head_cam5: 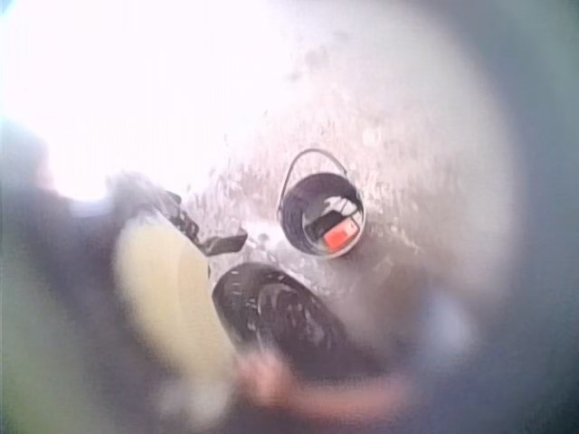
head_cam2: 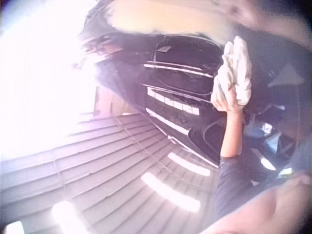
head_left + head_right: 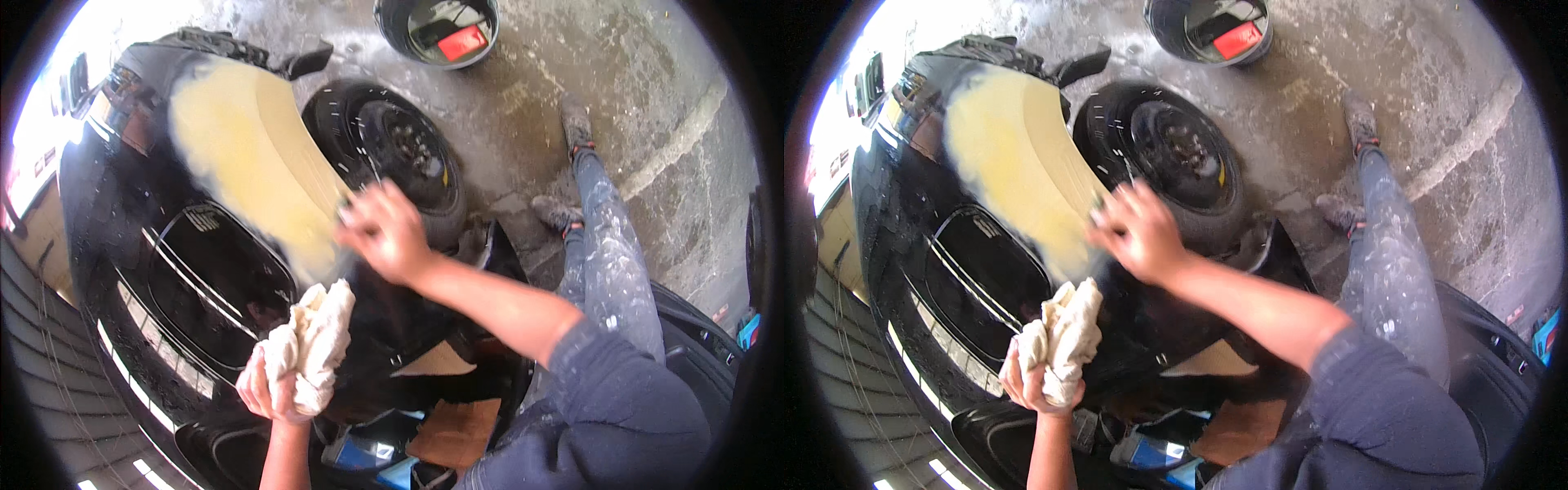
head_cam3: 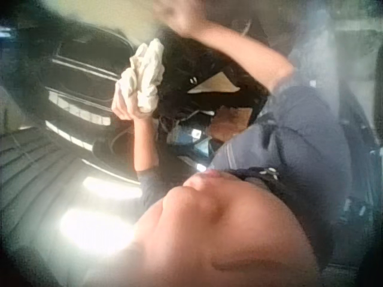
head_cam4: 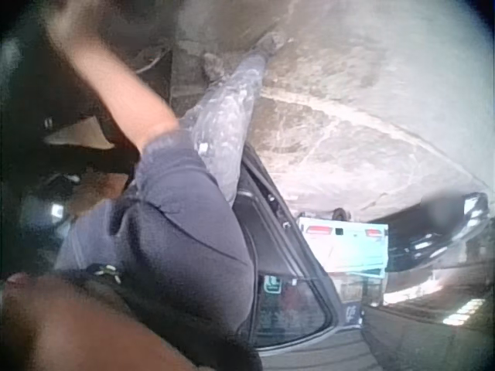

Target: The person applies a beige body filler to a damaged area on a black car door using a spreader, then wipes the surface with a cloth. The person repeatedly dips the spreader into a bucket and spreads the filler over the same region.

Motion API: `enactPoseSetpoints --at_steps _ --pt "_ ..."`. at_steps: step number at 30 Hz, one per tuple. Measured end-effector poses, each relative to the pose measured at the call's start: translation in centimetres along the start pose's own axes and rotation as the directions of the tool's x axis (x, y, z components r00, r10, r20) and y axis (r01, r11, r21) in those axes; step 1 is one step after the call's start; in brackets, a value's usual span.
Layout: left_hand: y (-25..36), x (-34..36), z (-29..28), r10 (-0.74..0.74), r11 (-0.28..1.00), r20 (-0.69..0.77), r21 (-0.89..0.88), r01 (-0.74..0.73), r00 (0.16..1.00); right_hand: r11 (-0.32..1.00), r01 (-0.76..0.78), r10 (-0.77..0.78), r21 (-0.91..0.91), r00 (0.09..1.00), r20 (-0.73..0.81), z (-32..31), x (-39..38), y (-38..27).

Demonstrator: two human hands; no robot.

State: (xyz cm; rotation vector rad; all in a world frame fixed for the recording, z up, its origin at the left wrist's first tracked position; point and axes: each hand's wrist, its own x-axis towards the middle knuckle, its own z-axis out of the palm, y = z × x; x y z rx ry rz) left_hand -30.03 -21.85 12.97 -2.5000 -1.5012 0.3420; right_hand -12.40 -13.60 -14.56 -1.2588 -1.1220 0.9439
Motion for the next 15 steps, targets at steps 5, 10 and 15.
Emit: enactPoseSetpoints --at_steps 5,10,15 --pt "-0.3 0.2 -0.4 0.038 0.997 -0.022 -0.073 -0.039 0.999 0.995 -0.070 0.064 0.075 0.995 0.081 -0.9 -0.9 -0.7" --pt "-0.4 -0.6 -0.1 0.026 0.998 -0.031 -0.055 -0.027 0.999 0.995 -0.060 0.062 0.076 0.998 -0.022 5.5 8.0 2.3" --pt "-0.5 -0.3 -0.5 0.048 0.997 -0.008 -0.056 -0.048 0.999 0.998 -0.030 0.028 0.052 0.999 0.039 -0.2 -0.2 -0.8"
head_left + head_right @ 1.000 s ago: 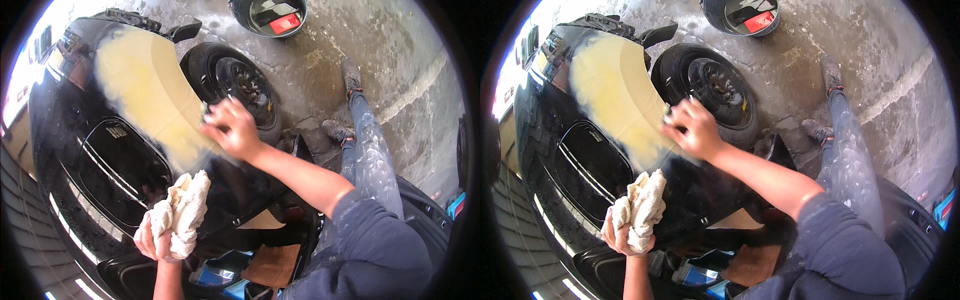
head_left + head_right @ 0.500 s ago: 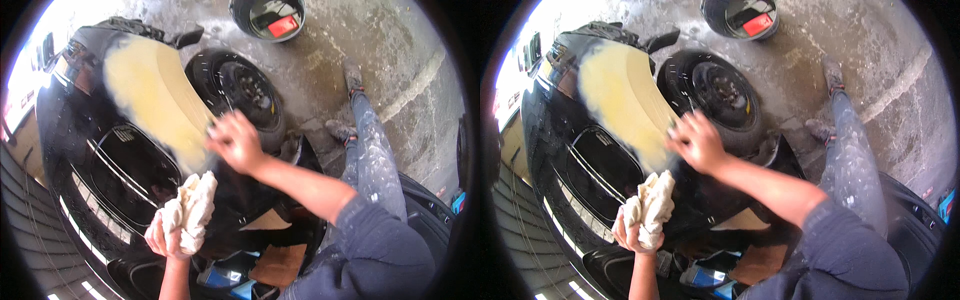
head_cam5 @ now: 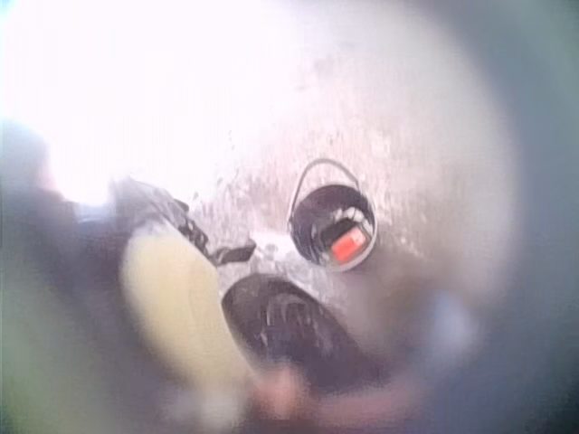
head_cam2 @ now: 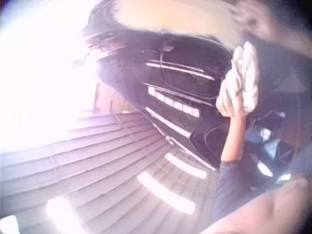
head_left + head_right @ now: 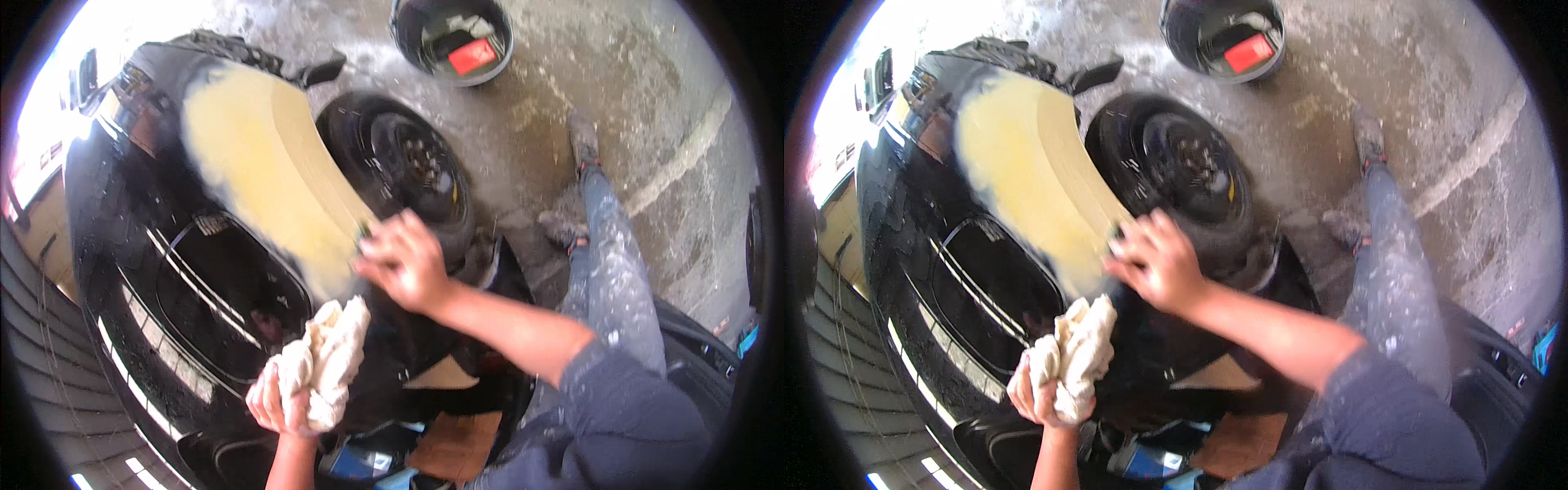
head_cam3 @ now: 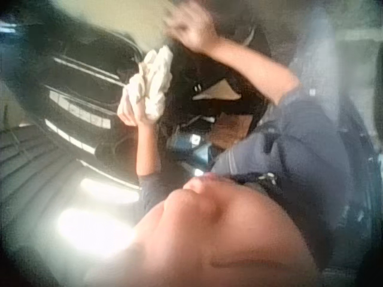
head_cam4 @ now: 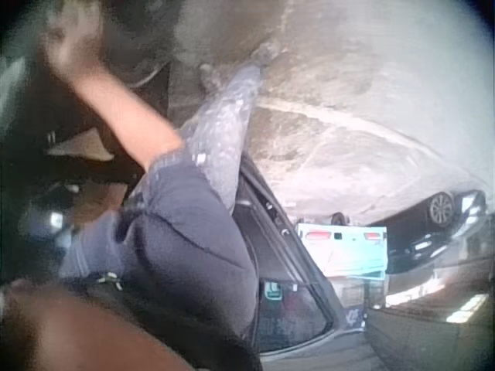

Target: The person applies a beige body filler to a damaged area on a black car door using a spreader, then wipes the surface with a cloth. The person repeatedly dips the spreader into a bucket and spreads the filler over the same region.

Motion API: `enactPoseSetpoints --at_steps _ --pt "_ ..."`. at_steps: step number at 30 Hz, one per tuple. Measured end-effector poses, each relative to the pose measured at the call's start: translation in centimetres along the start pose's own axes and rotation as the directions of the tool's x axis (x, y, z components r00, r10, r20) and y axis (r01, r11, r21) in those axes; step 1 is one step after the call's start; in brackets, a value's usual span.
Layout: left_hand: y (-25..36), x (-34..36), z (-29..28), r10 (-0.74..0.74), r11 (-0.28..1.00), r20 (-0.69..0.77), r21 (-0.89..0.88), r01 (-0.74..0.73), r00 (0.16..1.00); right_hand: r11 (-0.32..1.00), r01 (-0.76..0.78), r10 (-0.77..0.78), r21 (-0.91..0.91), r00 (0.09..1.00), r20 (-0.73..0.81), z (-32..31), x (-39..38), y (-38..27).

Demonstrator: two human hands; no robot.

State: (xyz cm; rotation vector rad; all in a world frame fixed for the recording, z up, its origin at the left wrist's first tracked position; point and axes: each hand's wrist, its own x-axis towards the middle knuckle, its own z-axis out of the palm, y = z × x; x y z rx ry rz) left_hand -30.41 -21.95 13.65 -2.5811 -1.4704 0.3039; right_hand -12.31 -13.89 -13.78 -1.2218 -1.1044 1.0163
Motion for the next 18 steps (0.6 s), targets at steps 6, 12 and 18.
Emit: enactPoseSetpoints --at_steps 6,12,18 --pt "0.2 0.3 -0.1 -0.015 1.000 -0.013 -0.016 0.015 1.000 0.998 0.057 -0.056 0.032 0.998 -0.016 4.3 7.5 1.9" --pt "0.2 0.0 0.0 -0.005 1.000 -0.002 0.015 0.005 1.000 0.996 0.089 -0.089 0.010 0.996 -0.022 2.1 3.3 0.7" --pt "0.0 0.0 -0.4 -0.003 0.999 0.029 0.040 0.001 1.000 0.982 0.191 -0.191 -0.004 0.982 -0.017 1.3 2.6 1.1"
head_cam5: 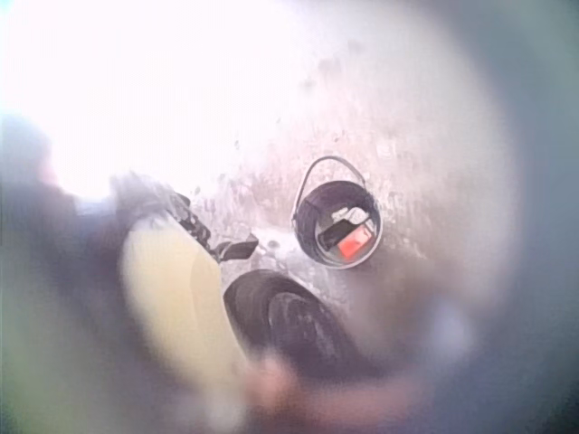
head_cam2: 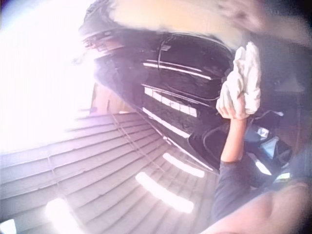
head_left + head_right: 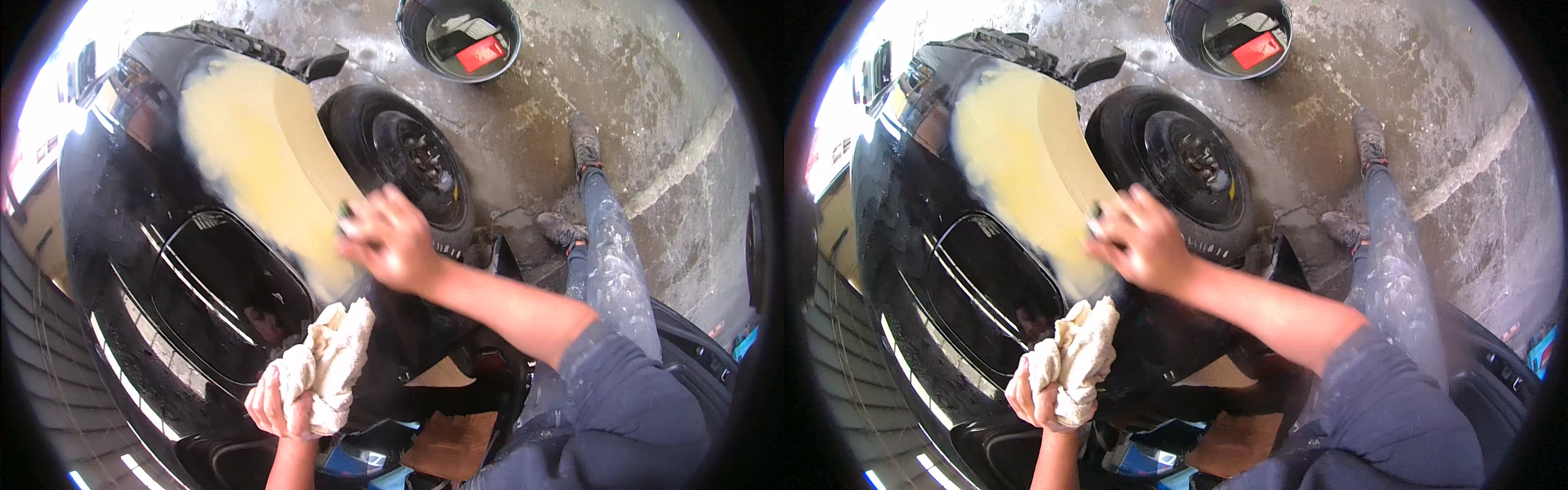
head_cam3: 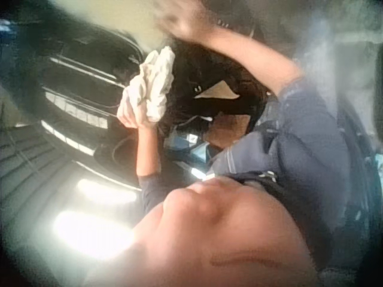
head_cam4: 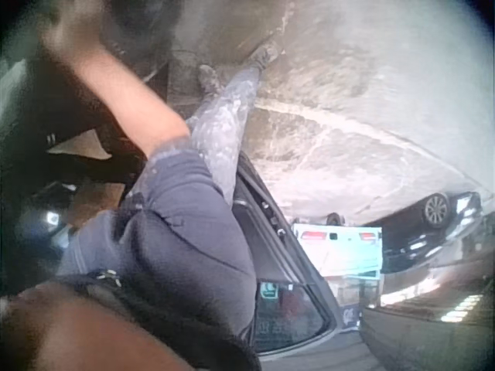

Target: The person applies a beige body filler to a damaged area on a black car door using a spreader, then wipes the surface with a cloth. The person repeatedly dips the spreader into a bucket and spreads the filler over the same region.

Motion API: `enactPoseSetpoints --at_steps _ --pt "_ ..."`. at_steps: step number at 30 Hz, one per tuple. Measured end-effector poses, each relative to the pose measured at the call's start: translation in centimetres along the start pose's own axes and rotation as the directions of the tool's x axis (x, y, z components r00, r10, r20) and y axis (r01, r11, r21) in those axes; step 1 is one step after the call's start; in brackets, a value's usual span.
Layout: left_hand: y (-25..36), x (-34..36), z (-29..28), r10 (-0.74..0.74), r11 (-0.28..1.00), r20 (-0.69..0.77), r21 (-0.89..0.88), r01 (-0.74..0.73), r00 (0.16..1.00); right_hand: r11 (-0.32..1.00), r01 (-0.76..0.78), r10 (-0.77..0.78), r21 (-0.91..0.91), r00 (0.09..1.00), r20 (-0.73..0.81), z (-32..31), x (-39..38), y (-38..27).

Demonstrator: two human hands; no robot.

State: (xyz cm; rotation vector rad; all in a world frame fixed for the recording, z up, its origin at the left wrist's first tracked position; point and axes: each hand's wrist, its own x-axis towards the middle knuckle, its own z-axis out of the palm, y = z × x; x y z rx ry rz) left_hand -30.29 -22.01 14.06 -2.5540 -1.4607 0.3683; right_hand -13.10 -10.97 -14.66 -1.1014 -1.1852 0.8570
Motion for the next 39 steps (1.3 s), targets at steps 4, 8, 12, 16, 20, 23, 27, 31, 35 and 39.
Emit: enactPoseSetpoints --at_steps 4,8,12,16,20,23,27,31,35,39 --pt "0.1 -0.4 0.6 -0.039 0.999 -0.029 -0.012 0.039 0.999 0.981 -0.191 0.191 0.016 0.981 -0.019 4.5 5.9 3.5" --pt "0.0 -0.3 0.7 0.001 0.999 -0.056 -0.041 -0.003 0.998 0.976 -0.220 0.220 -0.002 0.975 0.012 -0.5 -0.7 -1.0" --pt "-0.2 -0.5 0.3 -0.012 1.000 -0.012 -0.007 0.012 1.000 0.971 -0.230 0.233 -0.062 0.972 0.040 -3.5 -3.7 -4.0" --pt "-0.5 -1.0 0.6 -0.004 1.000 -0.011 0.002 0.004 1.000 0.941 -0.334 0.333 -0.054 0.943 -0.029 1.7 2.5 1.4" --pt "-0.5 -1.1 0.5 -0.018 0.999 -0.019 -0.052 0.017 1.000 0.925 -0.374 0.373 -0.062 0.927 -0.036 1.1 1.4 0.6" --pt "-0.4 -0.5 0.5 -0.014 0.999 -0.016 -0.038 0.013 1.000 0.939 -0.335 0.335 -0.081 0.942 -0.013 -3.2 -4.2 -4.2" --pt "0.0 0.1 0.9 -0.017 0.999 -0.054 -0.051 0.015 0.998 0.915 -0.391 0.394 -0.099 0.919 0.001 -2.5 -3.4 -2.4" --pt "0.5 0.1 1.1 -0.048 0.996 -0.074 -0.073 0.042 0.996 0.874 -0.483 0.482 -0.054 0.876 -0.029 -0.9 -1.5 -0.1" --pt "0.5 0.5 1.0 -0.024 0.996 -0.089 -0.088 0.016 0.996 0.928 -0.360 0.357 -0.094 0.933 -0.042 -4.5 -6.1 -3.5" --pt "0.5 0.5 1.1 -0.033 0.995 -0.113 -0.096 0.022 0.993 0.932 -0.347 0.344 -0.102 0.938 -0.045 -3.9 -5.5 -2.4"
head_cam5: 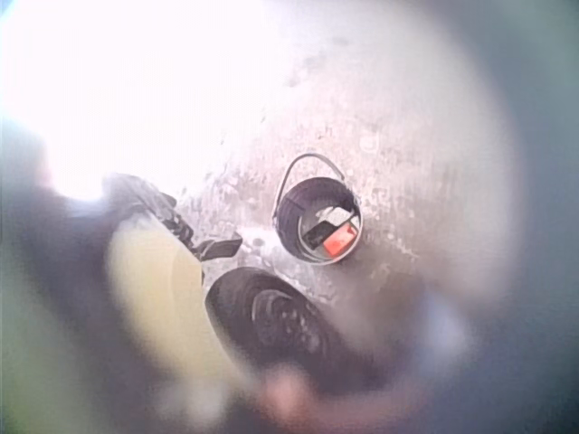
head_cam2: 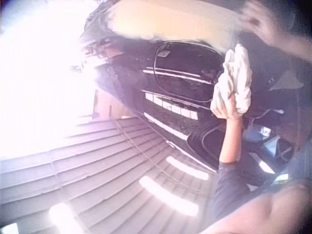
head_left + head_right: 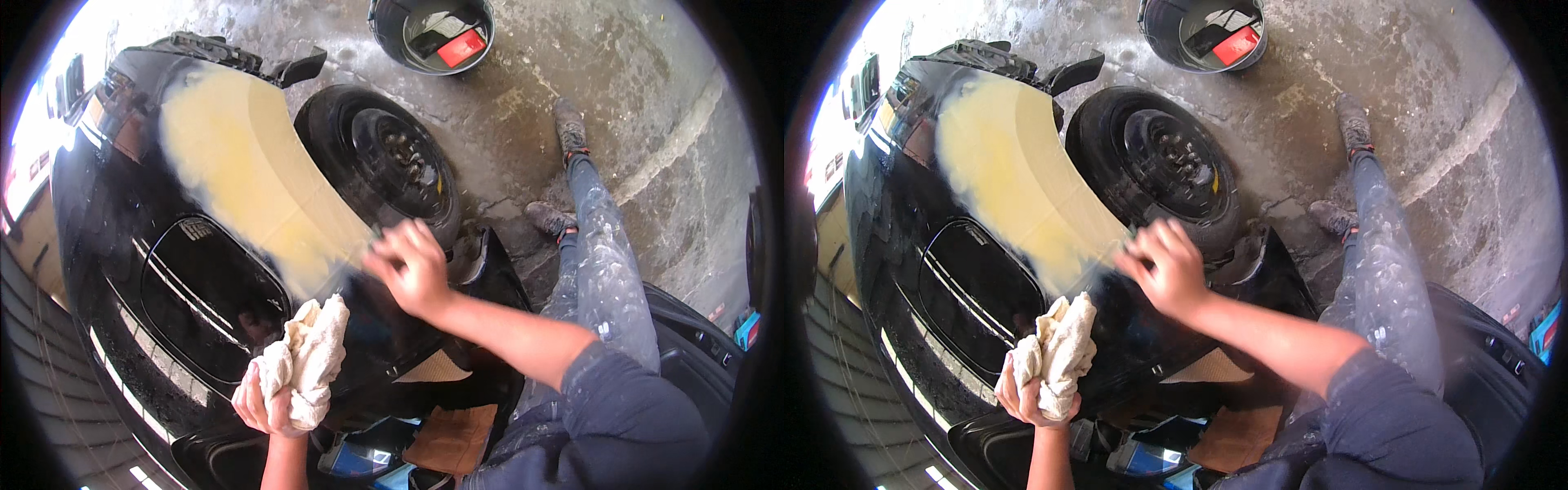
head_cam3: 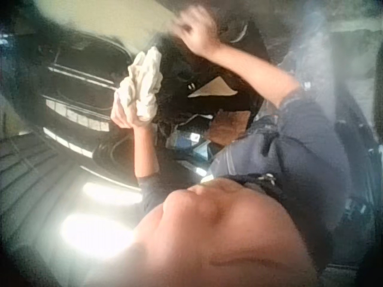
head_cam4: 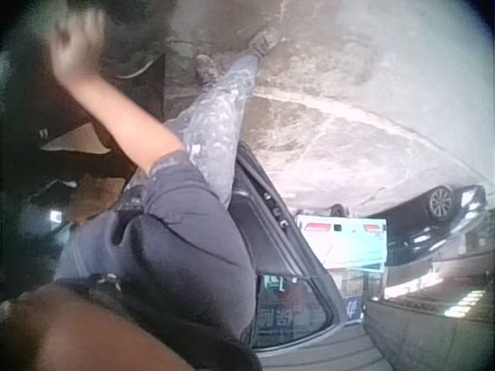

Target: The person applies a beige body filler to a damaged area on a black car door using a spreader, then wipes the surface with a cloth. The person repeatedly dips the spreader into a bucket and spreads the filler over the same region.

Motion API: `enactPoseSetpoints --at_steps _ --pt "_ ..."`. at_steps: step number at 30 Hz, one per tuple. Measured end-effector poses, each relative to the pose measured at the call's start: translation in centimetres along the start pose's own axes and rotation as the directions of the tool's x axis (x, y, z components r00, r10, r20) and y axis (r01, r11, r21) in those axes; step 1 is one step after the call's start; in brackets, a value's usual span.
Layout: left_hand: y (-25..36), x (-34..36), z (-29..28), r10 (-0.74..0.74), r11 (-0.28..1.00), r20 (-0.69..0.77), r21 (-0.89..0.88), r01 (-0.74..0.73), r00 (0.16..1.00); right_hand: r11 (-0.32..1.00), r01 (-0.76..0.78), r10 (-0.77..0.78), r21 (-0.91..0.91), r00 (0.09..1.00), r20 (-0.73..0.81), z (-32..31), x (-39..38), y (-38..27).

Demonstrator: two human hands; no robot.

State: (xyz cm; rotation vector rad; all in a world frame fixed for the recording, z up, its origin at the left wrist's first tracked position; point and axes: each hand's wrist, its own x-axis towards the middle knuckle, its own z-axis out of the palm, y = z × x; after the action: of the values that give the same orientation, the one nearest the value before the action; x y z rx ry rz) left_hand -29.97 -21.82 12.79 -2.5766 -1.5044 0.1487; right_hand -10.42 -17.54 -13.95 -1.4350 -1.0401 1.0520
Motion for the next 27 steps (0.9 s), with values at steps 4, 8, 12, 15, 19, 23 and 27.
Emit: enactPoseSetpoints --at_steps 4,8,12,15,19,23,27 --pt "-0.2 -0.3 0.0 -0.007 0.999 0.031 0.032 0.006 0.999 0.999 -0.046 0.046 0.006 0.999 -0.011 6.0 8.0 1.4" --pt "-0.3 -0.2 -0.3 0.012 0.999 0.059 0.041 -0.014 0.998 0.999 -0.046 0.046 0.012 0.997 0.054 4.3 5.9 -0.1" --pt "-0.3 -0.1 -0.9 0.037 0.995 0.089 0.084 -0.045 0.995 0.995 0.051 -0.054 0.082 0.998 0.042 1.0 2.0 -2.7" --pt "-0.2 -0.2 -1.0 0.032 0.998 0.078 0.056 -0.037 0.996 0.987 0.123 -0.126 0.101 0.992 0.025 4.8 7.4 -1.0" --pt "-0.2 -0.2 -0.5 -0.017 0.999 0.059 0.052 0.014 0.998 0.997 0.020 -0.020 0.079 1.000 -0.009 10.0 14.3 0.7" --pt "0.0 0.5 -0.6 -0.037 0.999 0.045 0.041 0.035 0.998 0.992 0.105 -0.107 0.067 0.994 0.030 6.3 8.5 -1.0" --pt "0.5 0.9 -1.5 -0.014 0.997 0.067 0.077 0.009 0.998 0.983 0.152 -0.159 0.105 0.985 0.060 3.7 6.9 -2.6"
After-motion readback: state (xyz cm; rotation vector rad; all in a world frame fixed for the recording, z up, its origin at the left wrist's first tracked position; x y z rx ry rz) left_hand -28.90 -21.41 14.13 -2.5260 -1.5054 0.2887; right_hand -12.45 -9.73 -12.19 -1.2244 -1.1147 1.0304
